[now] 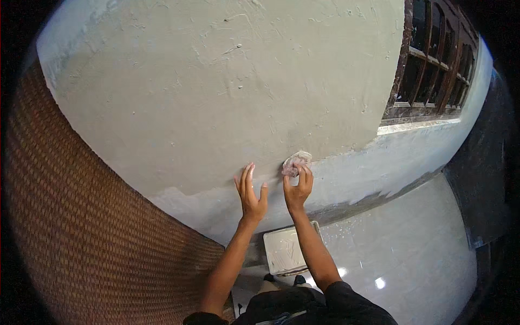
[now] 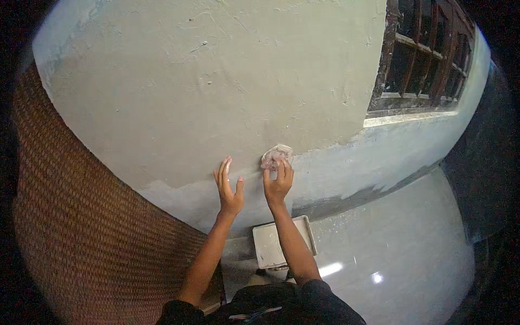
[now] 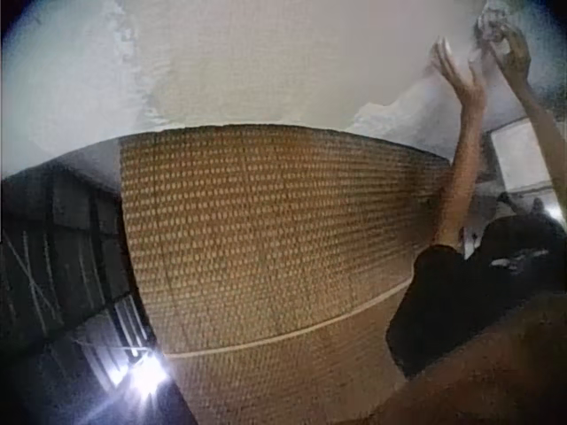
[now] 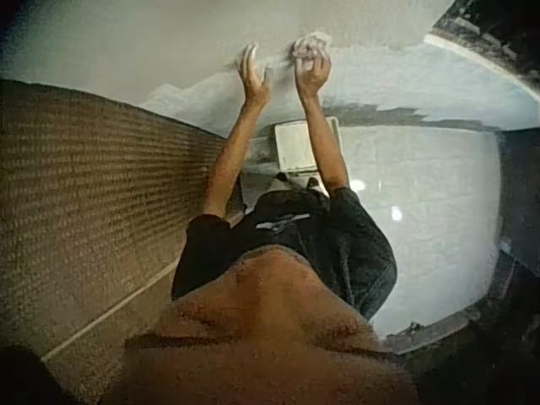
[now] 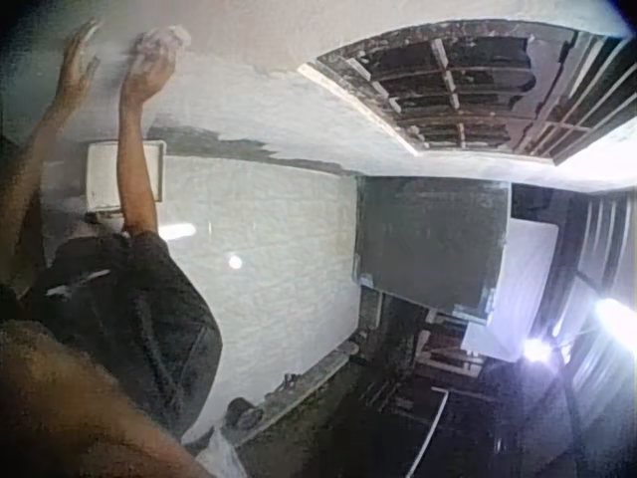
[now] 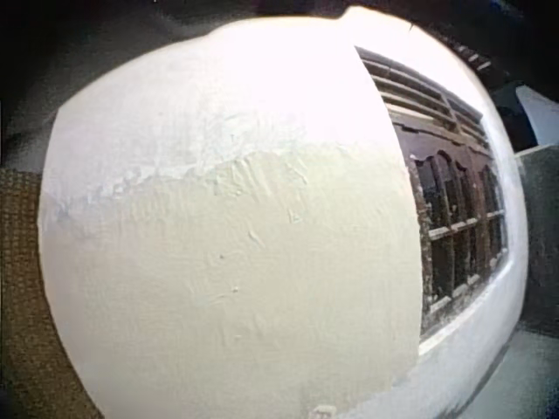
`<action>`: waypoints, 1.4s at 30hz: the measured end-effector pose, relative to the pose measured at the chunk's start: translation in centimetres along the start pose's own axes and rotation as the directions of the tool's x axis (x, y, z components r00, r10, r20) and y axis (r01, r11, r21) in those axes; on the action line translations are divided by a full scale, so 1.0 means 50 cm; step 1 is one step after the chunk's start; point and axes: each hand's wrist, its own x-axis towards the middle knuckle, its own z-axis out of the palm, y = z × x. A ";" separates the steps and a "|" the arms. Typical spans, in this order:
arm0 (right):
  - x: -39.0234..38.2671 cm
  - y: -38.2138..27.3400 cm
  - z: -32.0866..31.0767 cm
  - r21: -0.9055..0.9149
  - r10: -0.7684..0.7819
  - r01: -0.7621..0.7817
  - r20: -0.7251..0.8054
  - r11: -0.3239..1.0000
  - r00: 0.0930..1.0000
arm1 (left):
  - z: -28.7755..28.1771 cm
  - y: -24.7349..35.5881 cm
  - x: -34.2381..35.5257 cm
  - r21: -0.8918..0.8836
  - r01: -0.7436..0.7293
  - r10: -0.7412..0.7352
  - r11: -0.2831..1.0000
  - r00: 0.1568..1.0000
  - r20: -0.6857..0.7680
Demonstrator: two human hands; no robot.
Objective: The person applies wall filler from a bucket onto an interior wall, spreading it with a putty knife.
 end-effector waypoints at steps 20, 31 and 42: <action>-0.062 0.091 -0.129 -0.165 -0.212 0.238 0.159 0.957 0.964 | 0.014 -0.056 0.023 0.010 -0.241 0.241 0.970 0.970 0.044; 0.176 0.108 -0.140 0.118 -0.281 0.260 0.232 0.958 0.931 | 0.068 -0.004 0.041 0.100 -0.262 0.261 0.960 0.965 0.020; 0.184 0.171 -0.158 0.333 -0.093 0.007 0.240 0.943 0.966 | 0.093 0.027 0.032 0.174 -0.214 0.221 0.961 0.975 -0.021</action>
